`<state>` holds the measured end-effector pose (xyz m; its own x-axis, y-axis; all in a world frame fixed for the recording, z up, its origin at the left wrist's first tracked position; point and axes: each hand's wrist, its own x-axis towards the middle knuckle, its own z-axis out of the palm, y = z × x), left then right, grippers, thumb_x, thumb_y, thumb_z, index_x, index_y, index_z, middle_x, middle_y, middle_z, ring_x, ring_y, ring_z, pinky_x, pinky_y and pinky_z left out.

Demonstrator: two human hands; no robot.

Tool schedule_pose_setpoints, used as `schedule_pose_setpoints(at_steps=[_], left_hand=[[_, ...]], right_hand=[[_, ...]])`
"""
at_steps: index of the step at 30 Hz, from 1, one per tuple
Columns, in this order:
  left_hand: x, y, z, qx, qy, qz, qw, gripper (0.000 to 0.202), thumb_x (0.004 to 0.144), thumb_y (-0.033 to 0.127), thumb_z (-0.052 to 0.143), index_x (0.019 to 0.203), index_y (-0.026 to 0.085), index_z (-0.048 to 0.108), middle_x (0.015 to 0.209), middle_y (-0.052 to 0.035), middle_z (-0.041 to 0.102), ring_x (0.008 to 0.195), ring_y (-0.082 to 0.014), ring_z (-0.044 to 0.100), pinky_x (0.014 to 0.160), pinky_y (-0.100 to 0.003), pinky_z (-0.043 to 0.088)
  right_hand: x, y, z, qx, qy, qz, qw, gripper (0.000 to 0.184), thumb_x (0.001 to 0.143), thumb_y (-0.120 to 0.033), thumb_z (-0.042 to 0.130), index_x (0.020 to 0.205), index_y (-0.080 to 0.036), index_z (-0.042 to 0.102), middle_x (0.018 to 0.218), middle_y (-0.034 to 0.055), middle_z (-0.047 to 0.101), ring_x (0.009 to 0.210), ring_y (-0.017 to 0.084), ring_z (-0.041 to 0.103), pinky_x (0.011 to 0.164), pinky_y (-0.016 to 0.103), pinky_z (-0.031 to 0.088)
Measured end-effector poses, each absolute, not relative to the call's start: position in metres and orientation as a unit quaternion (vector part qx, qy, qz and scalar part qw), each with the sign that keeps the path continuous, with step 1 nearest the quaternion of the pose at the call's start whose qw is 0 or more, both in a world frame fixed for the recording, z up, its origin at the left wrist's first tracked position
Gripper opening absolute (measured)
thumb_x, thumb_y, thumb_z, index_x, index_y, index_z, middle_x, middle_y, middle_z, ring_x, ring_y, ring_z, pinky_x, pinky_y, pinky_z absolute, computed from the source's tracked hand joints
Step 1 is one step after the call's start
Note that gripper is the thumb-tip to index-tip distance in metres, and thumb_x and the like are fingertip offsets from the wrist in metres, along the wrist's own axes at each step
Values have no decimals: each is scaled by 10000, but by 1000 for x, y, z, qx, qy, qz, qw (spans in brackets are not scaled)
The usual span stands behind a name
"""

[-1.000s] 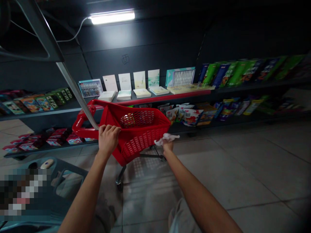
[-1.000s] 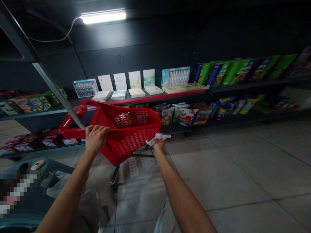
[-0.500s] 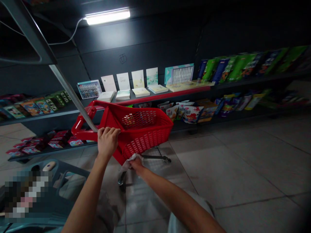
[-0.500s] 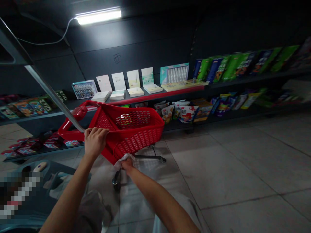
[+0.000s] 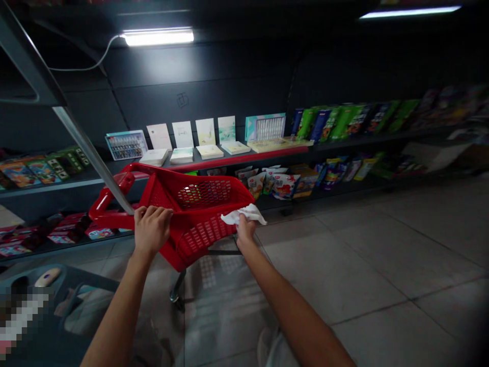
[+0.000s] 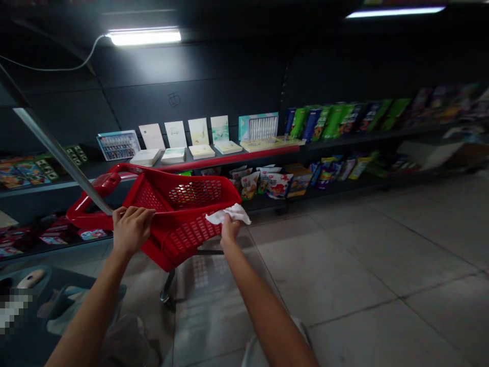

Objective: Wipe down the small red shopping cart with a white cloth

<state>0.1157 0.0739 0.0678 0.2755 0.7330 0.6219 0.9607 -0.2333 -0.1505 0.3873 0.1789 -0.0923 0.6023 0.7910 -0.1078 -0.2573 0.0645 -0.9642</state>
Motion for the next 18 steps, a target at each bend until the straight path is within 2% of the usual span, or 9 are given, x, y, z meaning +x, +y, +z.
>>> schedule_pose_setpoints(at_steps=[4, 9, 14, 18], left_hand=[[111, 73, 70, -759, -555, -231, 250, 274, 1001, 321, 453, 1036, 268, 720, 1008, -67, 776, 987, -272, 615, 1027, -511, 281], [101, 77, 69, -763, -551, -245, 234, 258, 981, 315, 481, 1027, 274, 732, 1005, -60, 782, 1014, -273, 617, 1047, -515, 276], [104, 73, 71, -750, -553, -266, 248, 267, 974, 310, 479, 977, 261, 741, 997, -58, 775, 1126, -292, 575, 1114, -521, 257], [107, 70, 74, -736, -564, -276, 253, 256, 956, 342, 502, 864, 254, 725, 937, -64, 762, 1071, -283, 578, 1112, -525, 276]], right_hand=[[419, 185, -84, -594, -283, 273, 702, 394, 714, -320, 635, 1076, -163, 635, 1147, 113, 695, 1182, 237, 603, 962, 303, 500], [421, 178, -93, -587, -325, 244, 700, 418, 697, -297, 620, 1096, -171, 625, 1236, 117, 666, 1238, 241, 575, 1049, 343, 459], [439, 177, -102, -608, -255, 263, 704, 405, 658, -259, 564, 1050, -167, 615, 1067, 87, 713, 1021, 220, 682, 956, 333, 512], [459, 184, -97, -618, -218, 229, 720, 392, 665, -277, 546, 1038, -176, 614, 1037, 82, 722, 1017, 224, 686, 886, 308, 531]])
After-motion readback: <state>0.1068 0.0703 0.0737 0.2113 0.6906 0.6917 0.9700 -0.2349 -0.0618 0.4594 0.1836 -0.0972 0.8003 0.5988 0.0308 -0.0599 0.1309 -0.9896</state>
